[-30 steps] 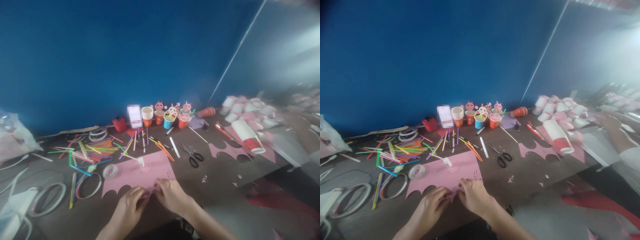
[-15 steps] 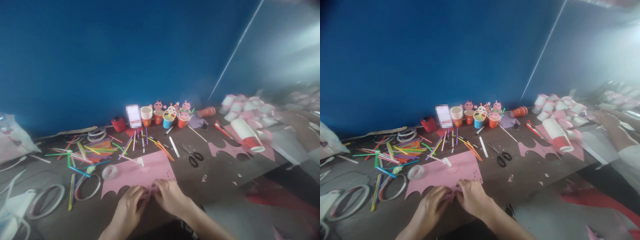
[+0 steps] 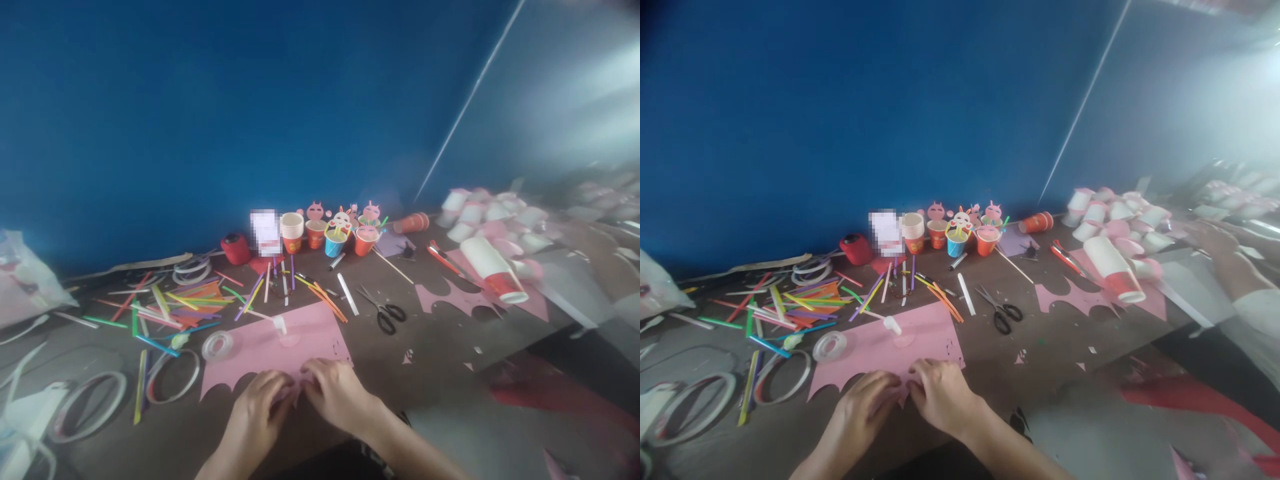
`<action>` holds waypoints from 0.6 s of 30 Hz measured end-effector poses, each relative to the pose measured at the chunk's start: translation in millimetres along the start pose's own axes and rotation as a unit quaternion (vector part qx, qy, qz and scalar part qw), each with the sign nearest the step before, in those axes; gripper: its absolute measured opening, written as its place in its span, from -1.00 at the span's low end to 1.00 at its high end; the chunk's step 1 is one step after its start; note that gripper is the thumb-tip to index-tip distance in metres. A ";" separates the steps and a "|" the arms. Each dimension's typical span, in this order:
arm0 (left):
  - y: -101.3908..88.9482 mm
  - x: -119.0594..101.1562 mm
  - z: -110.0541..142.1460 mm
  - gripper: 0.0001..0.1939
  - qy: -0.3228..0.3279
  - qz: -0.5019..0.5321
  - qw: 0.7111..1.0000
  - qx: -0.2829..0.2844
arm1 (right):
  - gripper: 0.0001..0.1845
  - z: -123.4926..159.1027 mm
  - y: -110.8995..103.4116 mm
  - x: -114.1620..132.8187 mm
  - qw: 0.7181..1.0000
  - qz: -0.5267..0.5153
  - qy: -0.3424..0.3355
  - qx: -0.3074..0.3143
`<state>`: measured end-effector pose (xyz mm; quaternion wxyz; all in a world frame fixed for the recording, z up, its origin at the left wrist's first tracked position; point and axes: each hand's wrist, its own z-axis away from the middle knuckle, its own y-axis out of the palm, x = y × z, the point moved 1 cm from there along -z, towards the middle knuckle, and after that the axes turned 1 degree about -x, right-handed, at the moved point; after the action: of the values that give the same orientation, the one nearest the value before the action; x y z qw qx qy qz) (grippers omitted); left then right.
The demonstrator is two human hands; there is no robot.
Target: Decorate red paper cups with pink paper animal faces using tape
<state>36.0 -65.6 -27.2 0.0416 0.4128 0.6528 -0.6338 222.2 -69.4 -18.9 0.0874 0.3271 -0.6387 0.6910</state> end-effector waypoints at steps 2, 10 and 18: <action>1.7 0.0 0.6 -0.87 -0.009 0.019 1.000 0.013 | -0.87 0.1 1.3 0.0 1.000 0.006 0.001 0.006; 2.4 -9.3 -0.3 -0.83 -0.079 0.114 0.987 0.081 | -0.85 1.3 3.6 2.5 0.999 -0.028 -0.014 0.010; -4.7 -36.1 1.5 -0.91 -0.094 0.255 0.937 0.220 | -0.72 -0.3 -10.1 23.1 0.944 -0.328 -0.021 0.043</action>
<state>56.2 -83.8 -2.9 0.1710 0.5026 0.3636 -0.7654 209.7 -74.2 2.5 0.2811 0.5365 -0.4677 0.6438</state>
